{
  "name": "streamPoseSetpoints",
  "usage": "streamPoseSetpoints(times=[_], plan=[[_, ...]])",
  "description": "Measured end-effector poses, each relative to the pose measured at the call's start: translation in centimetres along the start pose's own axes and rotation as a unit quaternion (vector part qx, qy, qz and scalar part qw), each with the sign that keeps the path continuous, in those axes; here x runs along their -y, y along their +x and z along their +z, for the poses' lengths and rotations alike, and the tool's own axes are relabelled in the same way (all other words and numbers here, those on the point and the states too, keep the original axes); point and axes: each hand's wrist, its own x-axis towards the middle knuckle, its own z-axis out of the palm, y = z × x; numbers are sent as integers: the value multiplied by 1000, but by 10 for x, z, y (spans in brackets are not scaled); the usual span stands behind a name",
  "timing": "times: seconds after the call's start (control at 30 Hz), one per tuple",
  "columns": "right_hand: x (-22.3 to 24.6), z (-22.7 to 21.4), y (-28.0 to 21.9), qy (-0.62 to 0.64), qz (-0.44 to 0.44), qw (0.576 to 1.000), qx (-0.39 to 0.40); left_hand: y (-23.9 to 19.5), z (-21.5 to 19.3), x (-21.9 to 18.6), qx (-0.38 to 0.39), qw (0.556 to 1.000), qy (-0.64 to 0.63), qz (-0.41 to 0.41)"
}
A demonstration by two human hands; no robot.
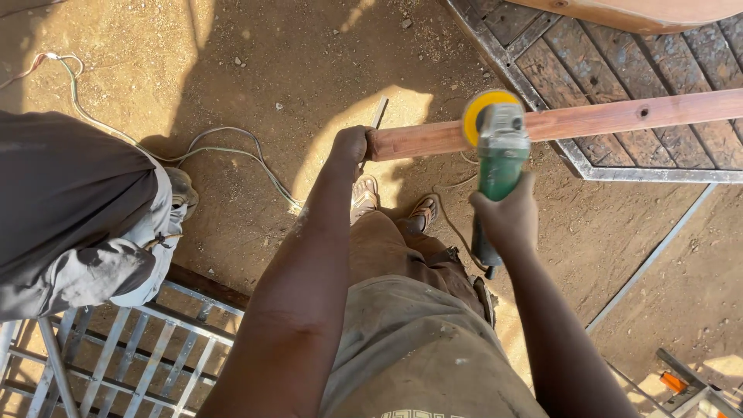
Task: Sanding a wooden plank using an angle grinder
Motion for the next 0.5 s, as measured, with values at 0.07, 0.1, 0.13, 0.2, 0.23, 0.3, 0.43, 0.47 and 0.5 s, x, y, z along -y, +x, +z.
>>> streamPoseSetpoints(times=[0.07,0.1,0.13,0.2,0.23,0.3,0.43,0.47,0.5], plan=[[12,2,-8,-25,-13,999,26,-16,3,-3,-3,1000,3,22],[18,3,-11,-52,-26,997,51,-24,5,-6,-6,999,6,42],[16,1,-9,-49,-26,997,50,-28,8,-8,-6,999,8,45],[11,-2,-5,-118,-35,991,54,-36,15,-10,-13,996,14,82],[11,-5,-2,-116,-34,991,54,-18,15,-2,-13,996,15,83],[5,-16,2,-72,-40,996,35,19,24,19,-21,988,3,151],[-37,-50,47,-73,-3,997,20,67,28,43,-88,985,10,145],[-45,-63,57,-62,0,998,-2,68,32,41,-114,983,27,141],[-54,-77,68,-50,3,998,-25,68,36,40,-141,980,44,137]])
